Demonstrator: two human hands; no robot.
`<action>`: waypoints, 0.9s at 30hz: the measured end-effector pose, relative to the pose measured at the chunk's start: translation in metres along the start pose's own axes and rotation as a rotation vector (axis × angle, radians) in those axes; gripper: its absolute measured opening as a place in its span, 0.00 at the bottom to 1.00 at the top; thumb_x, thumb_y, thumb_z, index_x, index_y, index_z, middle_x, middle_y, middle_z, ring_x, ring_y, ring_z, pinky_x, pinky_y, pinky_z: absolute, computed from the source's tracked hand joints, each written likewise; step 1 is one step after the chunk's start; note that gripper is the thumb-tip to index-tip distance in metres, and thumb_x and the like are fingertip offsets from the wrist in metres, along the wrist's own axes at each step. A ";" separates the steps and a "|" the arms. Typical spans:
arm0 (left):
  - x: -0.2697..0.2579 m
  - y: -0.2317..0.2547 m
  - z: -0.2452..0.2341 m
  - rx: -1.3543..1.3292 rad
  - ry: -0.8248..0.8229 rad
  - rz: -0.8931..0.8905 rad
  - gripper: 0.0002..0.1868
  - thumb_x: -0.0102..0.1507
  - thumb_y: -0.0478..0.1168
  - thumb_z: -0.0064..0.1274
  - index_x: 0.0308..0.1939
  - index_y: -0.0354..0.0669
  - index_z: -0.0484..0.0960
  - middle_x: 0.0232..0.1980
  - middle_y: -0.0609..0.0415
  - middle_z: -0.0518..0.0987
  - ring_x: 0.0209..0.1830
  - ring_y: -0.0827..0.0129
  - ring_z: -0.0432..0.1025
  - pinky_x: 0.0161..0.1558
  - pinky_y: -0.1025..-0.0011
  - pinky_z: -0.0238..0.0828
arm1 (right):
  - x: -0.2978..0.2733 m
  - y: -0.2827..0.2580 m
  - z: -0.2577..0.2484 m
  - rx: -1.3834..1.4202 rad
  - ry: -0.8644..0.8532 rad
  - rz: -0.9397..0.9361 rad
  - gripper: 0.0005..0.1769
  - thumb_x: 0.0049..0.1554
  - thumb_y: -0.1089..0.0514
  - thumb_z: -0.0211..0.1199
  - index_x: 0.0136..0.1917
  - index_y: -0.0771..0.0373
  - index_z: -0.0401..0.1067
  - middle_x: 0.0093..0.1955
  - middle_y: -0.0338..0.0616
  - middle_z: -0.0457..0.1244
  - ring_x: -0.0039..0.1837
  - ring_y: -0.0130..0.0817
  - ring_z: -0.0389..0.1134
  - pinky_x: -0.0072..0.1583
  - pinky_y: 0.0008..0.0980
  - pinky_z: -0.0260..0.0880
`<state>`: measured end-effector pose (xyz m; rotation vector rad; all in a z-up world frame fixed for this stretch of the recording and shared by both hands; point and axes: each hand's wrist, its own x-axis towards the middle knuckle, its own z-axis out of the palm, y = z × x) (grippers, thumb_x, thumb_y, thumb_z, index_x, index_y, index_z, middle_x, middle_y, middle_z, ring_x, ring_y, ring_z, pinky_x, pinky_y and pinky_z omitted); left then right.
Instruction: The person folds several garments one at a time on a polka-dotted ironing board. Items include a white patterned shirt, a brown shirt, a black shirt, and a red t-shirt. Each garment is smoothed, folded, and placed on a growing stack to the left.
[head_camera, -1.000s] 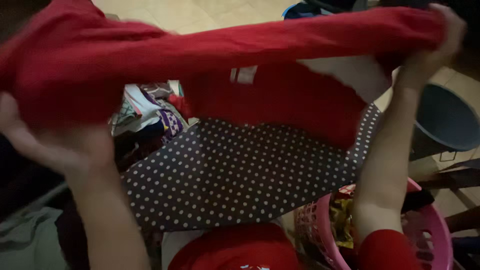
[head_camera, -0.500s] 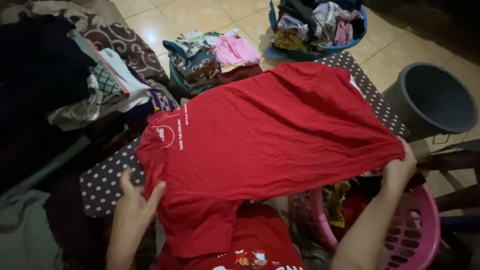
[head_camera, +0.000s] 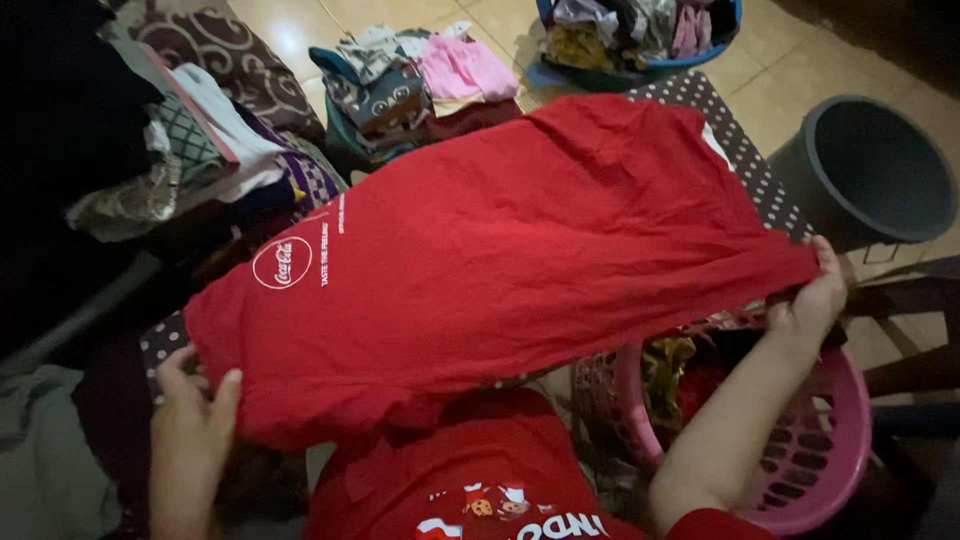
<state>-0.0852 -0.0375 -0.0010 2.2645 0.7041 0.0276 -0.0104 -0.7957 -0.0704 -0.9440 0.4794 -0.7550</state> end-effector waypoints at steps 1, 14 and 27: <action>-0.003 0.004 0.002 0.075 -0.056 0.001 0.36 0.65 0.42 0.54 0.75 0.41 0.60 0.52 0.37 0.79 0.51 0.46 0.75 0.56 0.52 0.69 | -0.003 -0.001 0.001 -0.056 0.029 -0.058 0.16 0.68 0.57 0.49 0.61 0.64 0.72 0.66 0.50 0.64 0.69 0.44 0.67 0.73 0.47 0.69; 0.001 0.097 0.125 0.125 -0.236 1.074 0.28 0.63 0.37 0.44 0.69 0.37 0.72 0.72 0.35 0.67 0.73 0.43 0.59 0.68 0.45 0.51 | -0.303 0.110 0.244 -1.055 -1.576 -0.871 0.29 0.63 0.51 0.56 0.75 0.63 0.63 0.77 0.57 0.56 0.80 0.52 0.53 0.80 0.53 0.49; 0.054 0.015 0.060 0.359 0.202 0.704 0.25 0.73 0.51 0.48 0.69 0.41 0.69 0.72 0.38 0.66 0.75 0.48 0.58 0.73 0.42 0.53 | 0.074 0.062 0.211 -1.291 -0.434 -0.689 0.34 0.61 0.44 0.70 0.67 0.72 0.66 0.63 0.61 0.66 0.63 0.50 0.70 0.61 0.45 0.71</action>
